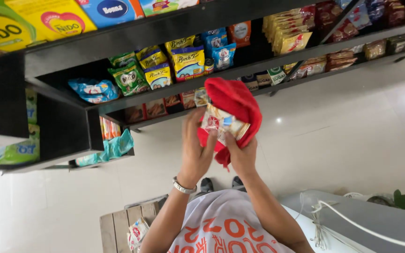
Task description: Cleaning and organizing various product sachets on store shelves using a cloth.
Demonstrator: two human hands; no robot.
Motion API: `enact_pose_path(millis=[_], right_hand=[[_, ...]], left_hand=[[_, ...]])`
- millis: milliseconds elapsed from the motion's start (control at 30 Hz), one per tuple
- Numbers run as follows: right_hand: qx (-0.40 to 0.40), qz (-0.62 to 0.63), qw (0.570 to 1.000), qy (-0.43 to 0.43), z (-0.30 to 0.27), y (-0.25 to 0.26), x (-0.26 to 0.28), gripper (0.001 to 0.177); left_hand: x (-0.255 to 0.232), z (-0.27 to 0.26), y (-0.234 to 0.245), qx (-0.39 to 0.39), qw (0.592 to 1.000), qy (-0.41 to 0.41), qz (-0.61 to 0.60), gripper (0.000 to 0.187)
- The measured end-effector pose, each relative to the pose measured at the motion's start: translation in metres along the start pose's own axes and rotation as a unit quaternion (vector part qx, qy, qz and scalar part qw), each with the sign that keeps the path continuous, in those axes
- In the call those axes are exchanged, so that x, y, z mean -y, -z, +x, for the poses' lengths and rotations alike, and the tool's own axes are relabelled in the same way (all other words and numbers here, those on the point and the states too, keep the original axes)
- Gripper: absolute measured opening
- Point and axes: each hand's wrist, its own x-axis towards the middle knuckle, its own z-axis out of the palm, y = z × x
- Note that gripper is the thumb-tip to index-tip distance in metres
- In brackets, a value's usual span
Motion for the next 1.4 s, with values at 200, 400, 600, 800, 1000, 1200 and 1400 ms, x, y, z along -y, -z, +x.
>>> enact_pose_path(millis=[200,400,600,800,1000,1200,1400], right_hand=[[0.170,0.037,0.968,0.179,-0.033,-0.012,0.000,0.103],[0.052,-0.025,0.990,0.126,0.055,0.028,0.076,0.093],[0.031,-0.121,0.967,0.222,0.066,0.082,0.064,0.097],[0.026,-0.359,0.884,0.299,0.069,0.131,0.068,0.086],[-0.036,-0.292,0.930,0.221,0.156,0.233,0.109,0.089],[-0.113,-0.037,0.987,0.111,0.236,0.312,0.047,0.084],[-0.199,0.301,0.933,-0.020,0.315,0.374,-0.002,0.089]], left_hand=[[0.087,-0.019,-0.067,0.205,0.865,0.109,-0.446,0.076],[0.040,0.010,-0.114,0.320,0.812,0.113,-0.475,0.116],[0.037,0.027,-0.188,0.291,0.642,0.300,-0.643,0.111],[-0.023,0.091,-0.256,0.245,0.710,0.203,-0.628,0.100],[0.014,0.061,-0.356,0.356,0.587,0.256,-0.681,0.120],[-0.031,0.119,-0.409,0.439,0.588,0.216,-0.644,0.124],[-0.046,0.185,-0.485,0.464,0.640,0.158,-0.591,0.123]])
